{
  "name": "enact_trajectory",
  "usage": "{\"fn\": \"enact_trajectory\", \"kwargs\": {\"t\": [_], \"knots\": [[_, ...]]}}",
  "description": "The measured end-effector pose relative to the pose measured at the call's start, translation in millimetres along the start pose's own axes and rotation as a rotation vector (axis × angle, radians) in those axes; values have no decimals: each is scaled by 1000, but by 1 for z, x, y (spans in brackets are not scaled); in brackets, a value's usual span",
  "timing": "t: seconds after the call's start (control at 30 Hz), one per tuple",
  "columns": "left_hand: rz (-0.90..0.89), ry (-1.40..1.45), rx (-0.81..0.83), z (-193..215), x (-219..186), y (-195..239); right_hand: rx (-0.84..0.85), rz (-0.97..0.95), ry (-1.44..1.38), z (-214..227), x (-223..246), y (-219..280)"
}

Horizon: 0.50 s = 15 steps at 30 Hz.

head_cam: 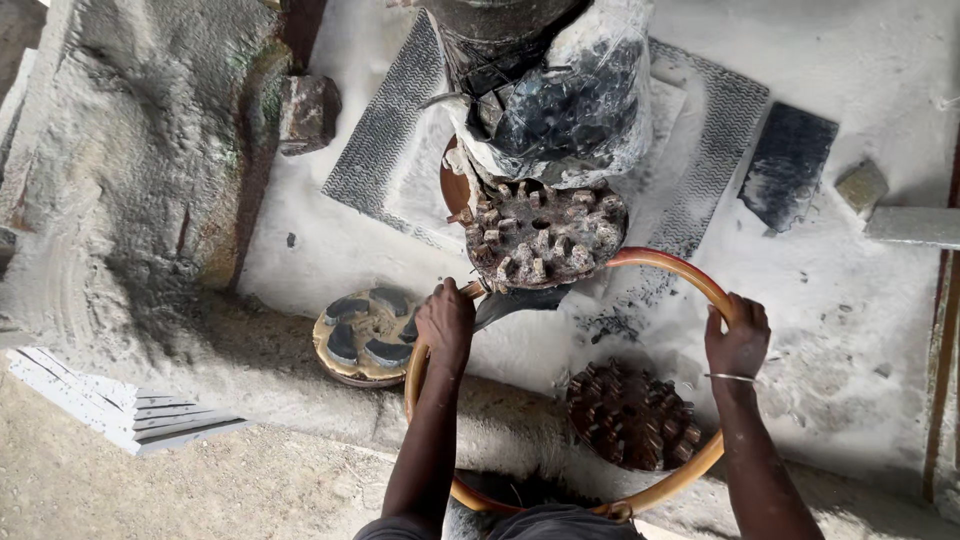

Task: The person places a stone tile onto a mat and then attaches circular abrasive polishing heads to the spindles of a floor-polishing machine by hand.

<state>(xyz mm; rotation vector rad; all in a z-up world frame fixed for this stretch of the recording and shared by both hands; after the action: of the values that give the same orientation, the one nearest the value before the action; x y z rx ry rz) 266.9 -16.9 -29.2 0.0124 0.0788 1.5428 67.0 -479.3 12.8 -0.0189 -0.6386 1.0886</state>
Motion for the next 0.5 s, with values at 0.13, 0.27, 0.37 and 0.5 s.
{"fn": "enact_trajectory", "kwargs": {"t": [0.13, 0.27, 0.37, 0.5], "knots": [[125, -76, 198, -13, 5, -18, 137, 38, 55, -62, 71, -75], [142, -115, 11, 2, -5, -47, -195, 212, 104, -48, 144, -125], [154, -114, -80, 11, -4, -57, -423, 440, 310, -37, 170, -128], [158, -159, -57, 21, -18, -89, 0, 261, 252, -82, 120, -173]]}}
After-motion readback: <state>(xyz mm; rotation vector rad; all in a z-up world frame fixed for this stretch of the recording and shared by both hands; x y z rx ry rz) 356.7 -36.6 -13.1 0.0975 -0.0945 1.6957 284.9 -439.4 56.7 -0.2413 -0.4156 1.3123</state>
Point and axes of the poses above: each hand's wrist, its own y-axis away from the middle knuckle, its own z-axis out of the back of the hand, x = y × z, the point moved 8 cm from there along -y, towards the middle knuckle, and after that the axes turned 13 degrees about -y, right-handed, at the moved point
